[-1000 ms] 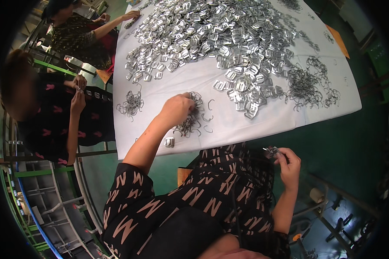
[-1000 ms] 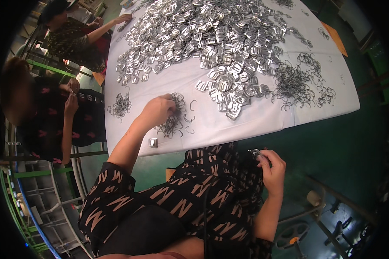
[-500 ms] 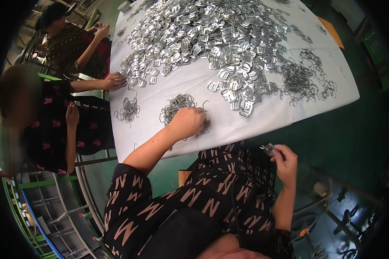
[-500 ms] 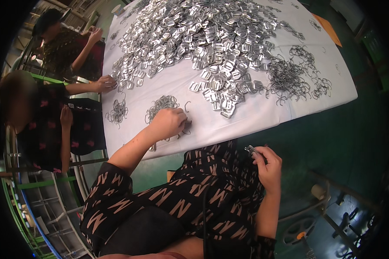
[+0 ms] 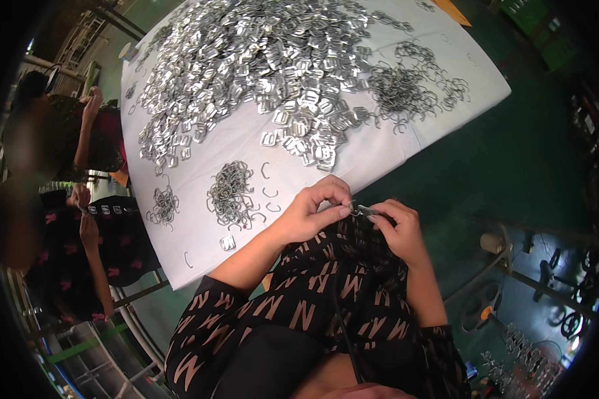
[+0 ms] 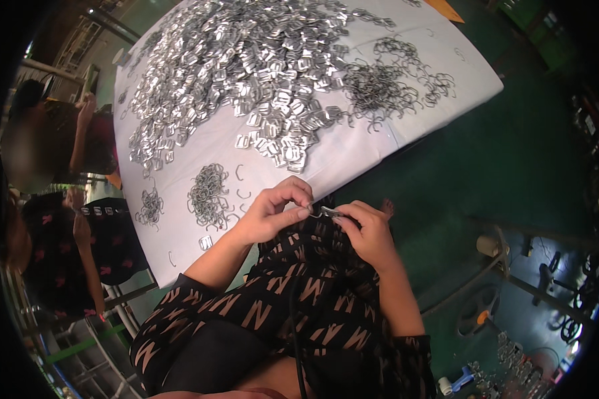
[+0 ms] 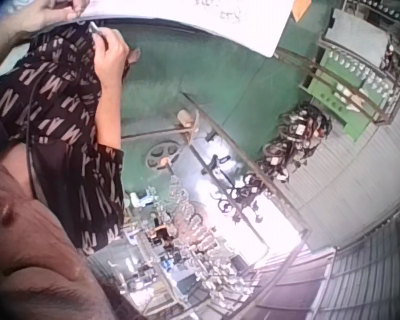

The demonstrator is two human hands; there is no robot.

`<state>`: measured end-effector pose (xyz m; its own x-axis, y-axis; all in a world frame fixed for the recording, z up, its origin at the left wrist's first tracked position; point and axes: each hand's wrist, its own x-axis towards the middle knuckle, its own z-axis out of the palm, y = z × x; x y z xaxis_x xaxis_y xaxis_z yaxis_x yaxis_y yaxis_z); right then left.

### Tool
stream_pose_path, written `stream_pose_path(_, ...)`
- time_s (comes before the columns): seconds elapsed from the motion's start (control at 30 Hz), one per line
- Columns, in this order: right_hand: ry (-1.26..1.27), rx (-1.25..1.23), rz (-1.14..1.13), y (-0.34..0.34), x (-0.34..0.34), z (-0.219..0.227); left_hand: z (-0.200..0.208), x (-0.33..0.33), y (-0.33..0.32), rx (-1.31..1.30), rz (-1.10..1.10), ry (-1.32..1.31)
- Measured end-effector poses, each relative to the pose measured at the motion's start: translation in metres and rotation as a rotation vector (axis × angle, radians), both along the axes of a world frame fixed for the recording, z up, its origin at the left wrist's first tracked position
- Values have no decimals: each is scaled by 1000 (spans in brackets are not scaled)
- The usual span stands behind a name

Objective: The person sits at a table and repeatedly picks up small metal hooks and rectangular metal plates. They insert the hooks into the plates and place the assembled pieces onto a hanging rack nearby.

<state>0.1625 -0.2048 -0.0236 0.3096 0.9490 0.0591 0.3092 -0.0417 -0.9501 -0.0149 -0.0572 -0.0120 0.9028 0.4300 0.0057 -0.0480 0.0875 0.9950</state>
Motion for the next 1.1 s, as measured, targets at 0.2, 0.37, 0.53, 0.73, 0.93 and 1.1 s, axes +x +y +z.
stream_pose_path(0.2, -59, 41, -5, -3, 1, 4, -1, 22, -16, 253, 22, 64)
stream_pose_path(0.37, -93, 80, -58, -1, 9, -5, -5, 24, -26, 107, 0, 150)
stream_pose_path(0.53, -231, 83, -268, 37, 36, -14, -3, 24, -29, 175, 0, 111)
stream_pose_path(0.73, -859, 39, -199, 133, 59, -39, -2, 29, -35, 264, -4, 115)
stream_pose_path(0.93, -871, -160, -169, 175, 61, -40, -8, 28, -34, 294, 21, 94)
stream_pose_path(1.1, -696, -222, -124, 173, 74, -41, -16, 29, -32, 304, 28, 93)
